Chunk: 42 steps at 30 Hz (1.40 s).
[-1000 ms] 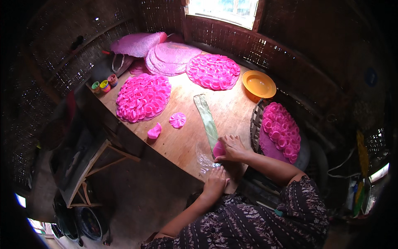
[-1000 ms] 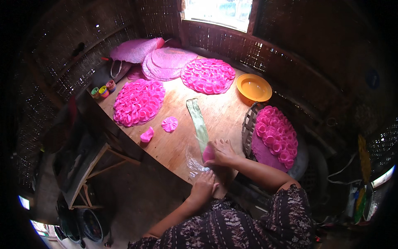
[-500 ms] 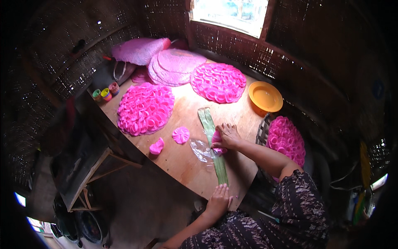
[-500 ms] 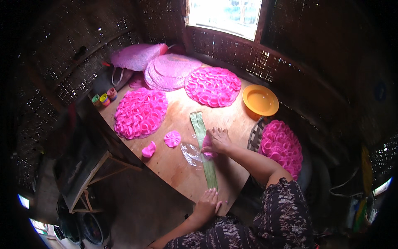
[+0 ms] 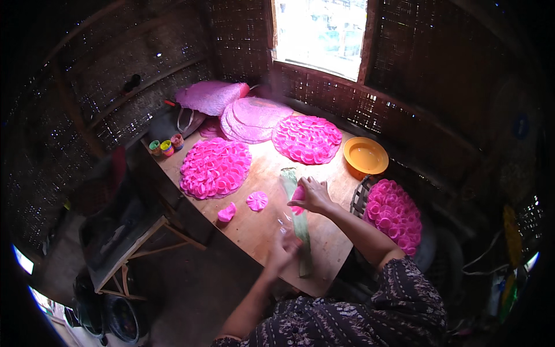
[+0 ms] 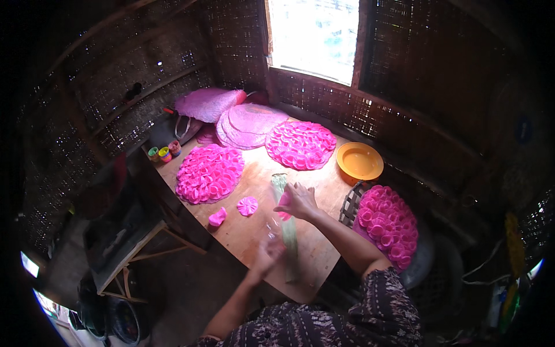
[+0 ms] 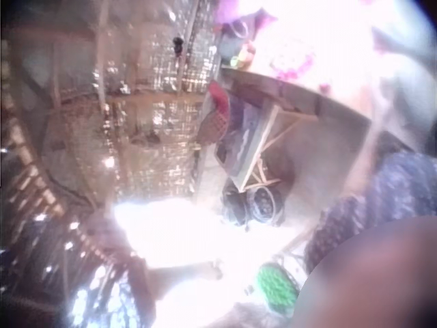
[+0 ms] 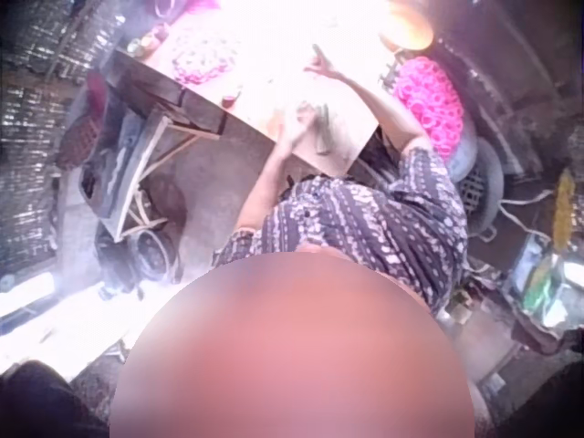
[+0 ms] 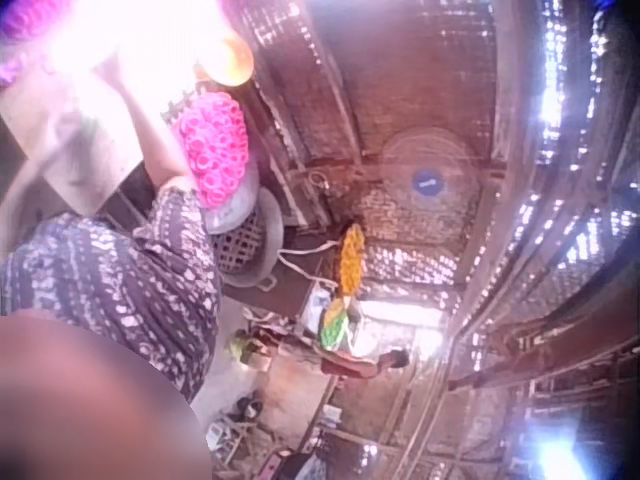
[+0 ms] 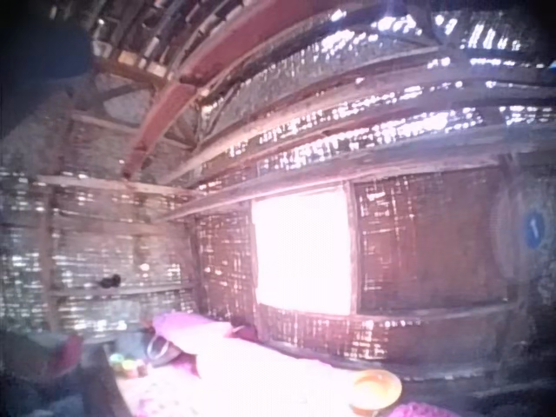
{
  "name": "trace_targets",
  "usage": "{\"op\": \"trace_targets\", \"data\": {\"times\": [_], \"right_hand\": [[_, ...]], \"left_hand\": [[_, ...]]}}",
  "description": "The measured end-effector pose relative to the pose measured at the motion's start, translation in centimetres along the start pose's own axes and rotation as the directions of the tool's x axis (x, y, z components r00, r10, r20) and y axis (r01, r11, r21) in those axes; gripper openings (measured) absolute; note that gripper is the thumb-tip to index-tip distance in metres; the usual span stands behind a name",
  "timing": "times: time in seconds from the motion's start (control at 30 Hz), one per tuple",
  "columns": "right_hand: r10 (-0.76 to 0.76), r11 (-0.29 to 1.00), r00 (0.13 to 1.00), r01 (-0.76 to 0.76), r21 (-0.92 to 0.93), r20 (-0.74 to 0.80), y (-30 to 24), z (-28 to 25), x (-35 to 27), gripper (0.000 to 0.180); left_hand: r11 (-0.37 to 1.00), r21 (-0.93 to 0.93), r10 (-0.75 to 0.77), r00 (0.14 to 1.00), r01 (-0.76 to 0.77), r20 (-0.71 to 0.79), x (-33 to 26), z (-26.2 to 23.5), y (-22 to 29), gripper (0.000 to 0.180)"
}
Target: The person shapes pink candy into flower-like forms by hand. They repeatedly roll, flatten, and pinch the candy, then place the finished pieces into a basket on the table.
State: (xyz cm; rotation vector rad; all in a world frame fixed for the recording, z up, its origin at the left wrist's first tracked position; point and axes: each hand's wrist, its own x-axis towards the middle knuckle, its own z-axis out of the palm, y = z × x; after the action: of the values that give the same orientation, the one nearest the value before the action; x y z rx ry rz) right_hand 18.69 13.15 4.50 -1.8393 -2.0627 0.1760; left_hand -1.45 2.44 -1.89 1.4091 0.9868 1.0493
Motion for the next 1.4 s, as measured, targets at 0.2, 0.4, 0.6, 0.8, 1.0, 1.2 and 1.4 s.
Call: {"op": "trace_targets", "data": {"times": [0.2,0.4,0.6,0.8,1.0,1.2,1.4], "right_hand": [[0.257,0.881,0.961,-0.275,0.386,0.098,2.8,-1.8,-7.5,0.065],[0.417,0.849,0.879,-0.287,0.443,-0.229,5.4,-4.1,-9.4,0.044],[0.298,0.405,0.954,-0.115,0.907,-0.012,2.0,-1.2,-9.7,0.040],[0.250,0.568,0.962,-0.055,0.821,-0.108,1.1,3.0,-8.8,0.040],[0.294,0.747,0.949,-0.157,0.646,-0.110,0.2,5.3,-8.1,0.045],[0.243,0.797,0.968,-0.165,0.581,-0.058,-0.7,5.6,-9.1,0.050],[0.007,-0.619,0.824,-0.441,0.650,0.566,-3.0,4.8,-9.7,0.028]], "left_hand": [[0.883,-0.273,-0.305,0.909,0.382,0.284,6.4,-3.3,-2.4,0.039],[0.818,0.522,0.184,0.970,-0.242,0.161,5.6,-0.3,2.5,0.046],[0.569,-0.707,-0.110,0.891,0.419,0.440,5.0,4.4,3.8,0.043],[0.832,-0.514,-0.183,0.978,0.209,0.101,3.5,3.6,1.6,0.021],[0.925,-0.368,-0.126,0.990,0.092,-0.070,1.9,2.4,1.0,0.017],[0.633,-0.772,-0.153,0.967,-0.062,-0.204,1.9,1.1,1.7,0.037],[0.774,-0.629,-0.169,0.932,-0.077,-0.322,2.7,0.6,0.6,0.040]]}}
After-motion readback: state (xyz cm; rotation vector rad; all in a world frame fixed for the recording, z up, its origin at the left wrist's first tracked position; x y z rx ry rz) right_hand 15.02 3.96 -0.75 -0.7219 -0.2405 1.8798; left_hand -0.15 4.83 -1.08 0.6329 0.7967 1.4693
